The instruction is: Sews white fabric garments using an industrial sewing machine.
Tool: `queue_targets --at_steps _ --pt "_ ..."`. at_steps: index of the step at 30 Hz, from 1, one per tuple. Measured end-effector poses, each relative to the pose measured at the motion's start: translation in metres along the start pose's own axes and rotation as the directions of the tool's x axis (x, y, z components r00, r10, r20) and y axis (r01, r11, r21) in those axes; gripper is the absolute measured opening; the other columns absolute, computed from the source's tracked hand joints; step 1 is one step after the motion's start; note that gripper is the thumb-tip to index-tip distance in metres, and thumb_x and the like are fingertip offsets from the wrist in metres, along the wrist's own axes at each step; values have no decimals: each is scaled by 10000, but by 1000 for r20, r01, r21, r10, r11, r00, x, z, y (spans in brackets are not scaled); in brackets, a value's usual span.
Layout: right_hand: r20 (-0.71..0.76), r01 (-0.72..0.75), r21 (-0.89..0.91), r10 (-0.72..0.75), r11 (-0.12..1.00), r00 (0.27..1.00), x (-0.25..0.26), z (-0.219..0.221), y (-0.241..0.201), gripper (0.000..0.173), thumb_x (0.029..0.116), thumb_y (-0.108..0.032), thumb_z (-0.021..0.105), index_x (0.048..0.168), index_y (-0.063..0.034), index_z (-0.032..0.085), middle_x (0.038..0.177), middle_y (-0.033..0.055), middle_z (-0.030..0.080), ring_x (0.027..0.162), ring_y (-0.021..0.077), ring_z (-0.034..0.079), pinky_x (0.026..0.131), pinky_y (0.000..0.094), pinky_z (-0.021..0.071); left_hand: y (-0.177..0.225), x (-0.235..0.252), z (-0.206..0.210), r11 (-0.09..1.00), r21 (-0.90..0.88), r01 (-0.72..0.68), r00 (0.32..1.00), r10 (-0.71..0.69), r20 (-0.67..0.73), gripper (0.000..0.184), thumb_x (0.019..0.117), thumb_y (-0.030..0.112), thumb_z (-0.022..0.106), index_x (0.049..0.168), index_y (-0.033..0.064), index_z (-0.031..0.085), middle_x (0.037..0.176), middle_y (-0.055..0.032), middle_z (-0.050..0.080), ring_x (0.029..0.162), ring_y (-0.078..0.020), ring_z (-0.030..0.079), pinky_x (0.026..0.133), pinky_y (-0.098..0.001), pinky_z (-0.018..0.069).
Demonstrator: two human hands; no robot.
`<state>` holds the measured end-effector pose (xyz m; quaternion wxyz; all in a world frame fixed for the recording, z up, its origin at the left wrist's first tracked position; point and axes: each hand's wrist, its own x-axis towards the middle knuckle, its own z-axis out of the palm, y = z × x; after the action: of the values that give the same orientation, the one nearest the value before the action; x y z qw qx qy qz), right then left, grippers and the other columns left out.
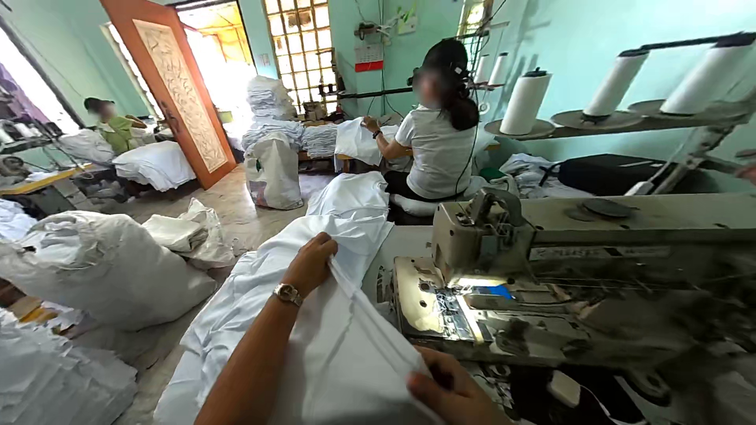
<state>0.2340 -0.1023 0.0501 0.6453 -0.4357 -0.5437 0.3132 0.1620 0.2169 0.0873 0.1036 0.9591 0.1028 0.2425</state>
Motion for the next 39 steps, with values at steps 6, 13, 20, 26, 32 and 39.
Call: queue_targets --at_steps 6,13,20,26,32,39 --pt "-122 -219 -36 213 975 969 -37 -36 1 75 963 -139 680 1037 -137 692 876 -105 720 788 -4 680 736 232 595 53 -11 97 847 -531 -22 883 -233 -407 182 954 -19 495 1002 -90 656 1190 -238 640 1186 -310 597 1033 -432 485" --pt "-316 -395 291 478 871 820 -98 -46 37 149 933 -5 641 1021 -121 674 844 -39 749 728 53 700 695 264 601 76 -55 104 835 -428 346 938 -302 168 364 1002 27 505 1350 16 612 1446 -217 539 1207 -296 635 1009 -419 542" --pt "-113 -382 110 393 918 912 -99 -37 36 233 855 -44 772 1053 -75 654 849 -39 717 748 55 685 707 280 598 180 -131 83 823 -558 110 954 70 291 415 1077 249 509 1449 69 539 839 -123 698 698 -234 678 690 -454 581" --pt "-31 -364 163 374 917 927 -107 -28 43 347 837 37 763 1164 -21 659 992 19 761 899 109 733 852 332 621 182 -158 85 628 -776 65 996 3 86 282 1045 97 552 1295 -32 543 903 -84 712 710 -122 697 673 -315 617" --pt "-154 -340 213 375 916 914 -111 -14 21 384 789 79 785 1134 -26 653 959 22 765 873 126 742 833 349 634 203 -199 89 569 -819 80 991 -131 6 248 980 181 688 1102 1 570 841 -51 659 621 -69 612 579 -246 554" --pt "-94 -346 233 375 909 922 -89 1 18 398 763 -41 857 1106 -63 656 949 8 737 850 96 719 786 292 623 216 -200 90 421 -894 155 988 -84 132 141 888 34 754 1016 -17 721 862 -24 753 757 -46 704 718 -251 604"
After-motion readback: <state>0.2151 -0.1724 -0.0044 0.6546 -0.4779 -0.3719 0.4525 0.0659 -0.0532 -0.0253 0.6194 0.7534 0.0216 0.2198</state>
